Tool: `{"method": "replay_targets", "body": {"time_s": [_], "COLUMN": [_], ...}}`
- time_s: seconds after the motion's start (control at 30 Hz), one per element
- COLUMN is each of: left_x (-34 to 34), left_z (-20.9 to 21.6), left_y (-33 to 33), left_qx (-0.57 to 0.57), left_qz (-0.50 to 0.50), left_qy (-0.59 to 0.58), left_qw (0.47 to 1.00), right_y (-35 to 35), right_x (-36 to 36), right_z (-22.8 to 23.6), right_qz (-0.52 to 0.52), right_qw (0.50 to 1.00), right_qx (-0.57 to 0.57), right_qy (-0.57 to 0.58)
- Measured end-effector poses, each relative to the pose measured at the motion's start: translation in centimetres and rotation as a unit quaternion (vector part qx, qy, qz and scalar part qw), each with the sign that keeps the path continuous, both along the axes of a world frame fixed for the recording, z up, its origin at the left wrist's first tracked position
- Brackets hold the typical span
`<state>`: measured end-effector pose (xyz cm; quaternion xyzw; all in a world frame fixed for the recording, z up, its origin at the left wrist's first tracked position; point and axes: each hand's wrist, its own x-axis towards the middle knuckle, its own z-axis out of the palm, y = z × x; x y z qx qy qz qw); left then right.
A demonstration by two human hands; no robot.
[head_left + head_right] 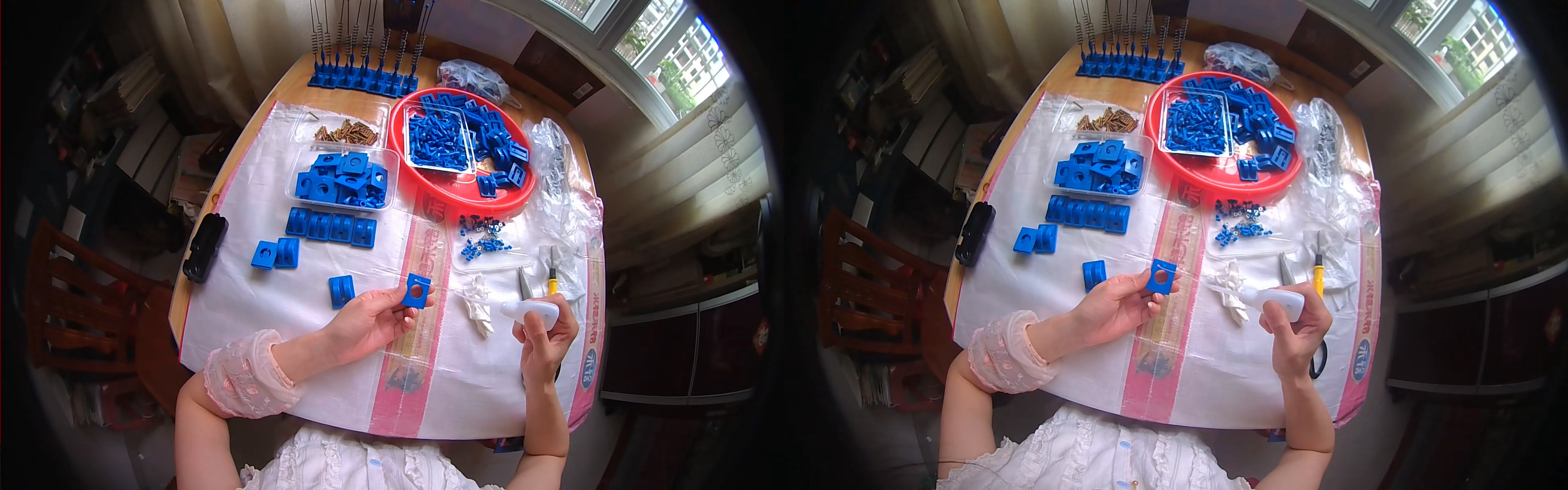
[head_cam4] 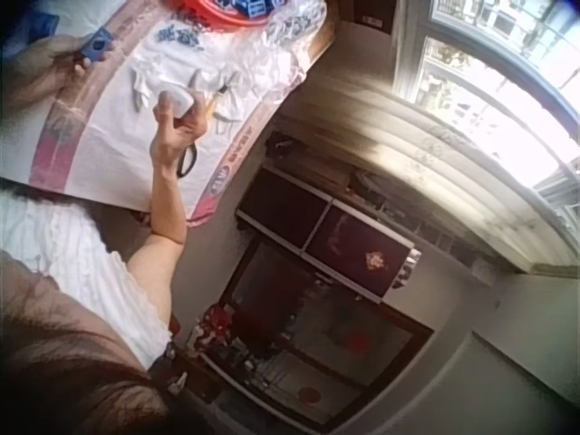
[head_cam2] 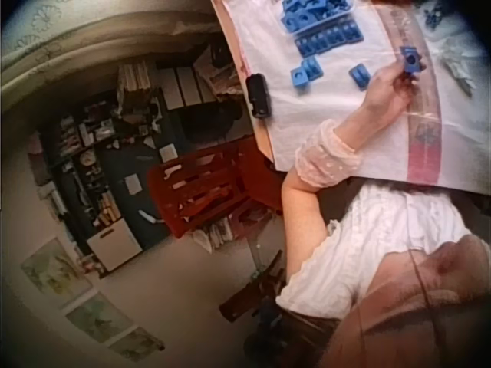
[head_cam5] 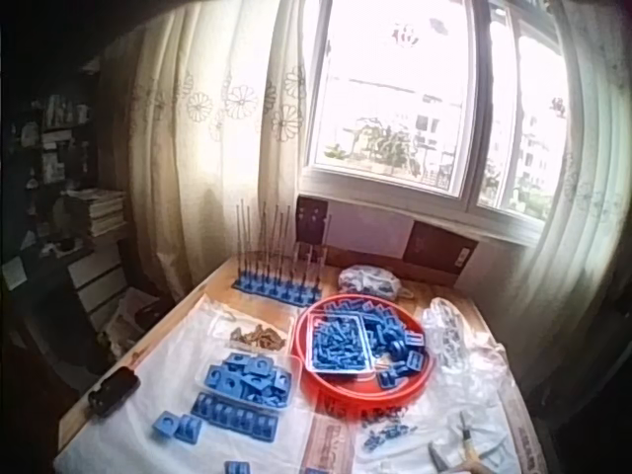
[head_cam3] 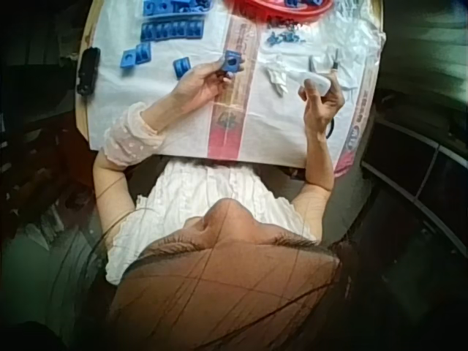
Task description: The recorder is assembling small blue plastic components using glue and tweezers at a workbench.
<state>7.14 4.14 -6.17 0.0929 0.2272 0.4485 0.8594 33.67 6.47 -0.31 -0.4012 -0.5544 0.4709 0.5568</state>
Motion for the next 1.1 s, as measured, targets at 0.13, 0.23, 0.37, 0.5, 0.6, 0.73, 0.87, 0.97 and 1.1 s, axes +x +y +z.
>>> {"method": "replay_targets", "body": {"time_s": [0.13, 0.23, 0.37, 0.5, 0.6, 0.73, 0.87, 0.97, 1.1], "left_x": [-0.03, -0.07, -0.05, -0.04, -0.04, -0.11, -0.03, -0.13, -0.13], "left_z": [0.21, 0.18, 0.00, -0.04, -0.05, 0.20, 0.43, 0.25, 0.21], "left_y": [-0.01, -0.04, -0.03, -0.01, -0.01, -0.05, -0.10, -0.08, -0.04], "left_qx": [0.001, 0.003, -0.005, -0.012, -0.010, -0.012, -0.020, -0.016, -0.019], "left_qz": [-0.003, -0.004, -0.003, -0.002, -0.002, -0.005, -0.002, -0.001, 0.001], "left_qy": [-0.001, -0.005, -0.013, -0.012, -0.013, -0.015, -0.031, -0.035, -0.047], "left_qw": [1.000, 1.000, 1.000, 1.000, 1.000, 1.000, 0.999, 0.999, 0.999], "right_y": [-0.08, -0.15, -0.16, -0.12, -0.05, 0.11, 0.08, 0.16, 0.16], "right_x": [-0.19, -0.46, -0.50, -0.52, -0.49, -0.49, -0.53, -0.58, -0.63], "right_z": [0.04, 0.11, 0.02, 0.09, 0.05, -0.25, -0.25, -0.36, -0.45], "right_qz": [-0.006, -0.012, -0.015, -0.011, -0.009, -0.005, -0.001, 0.001, -0.004], "right_qw": [1.000, 1.000, 1.000, 1.000, 1.000, 1.000, 1.000, 1.000, 1.000], "right_qx": [0.005, -0.001, -0.001, -0.002, -0.007, -0.010, -0.014, -0.013, -0.015], "right_qy": [-0.001, -0.001, -0.007, -0.003, -0.001, 0.003, 0.007, 0.003, 0.006]}}
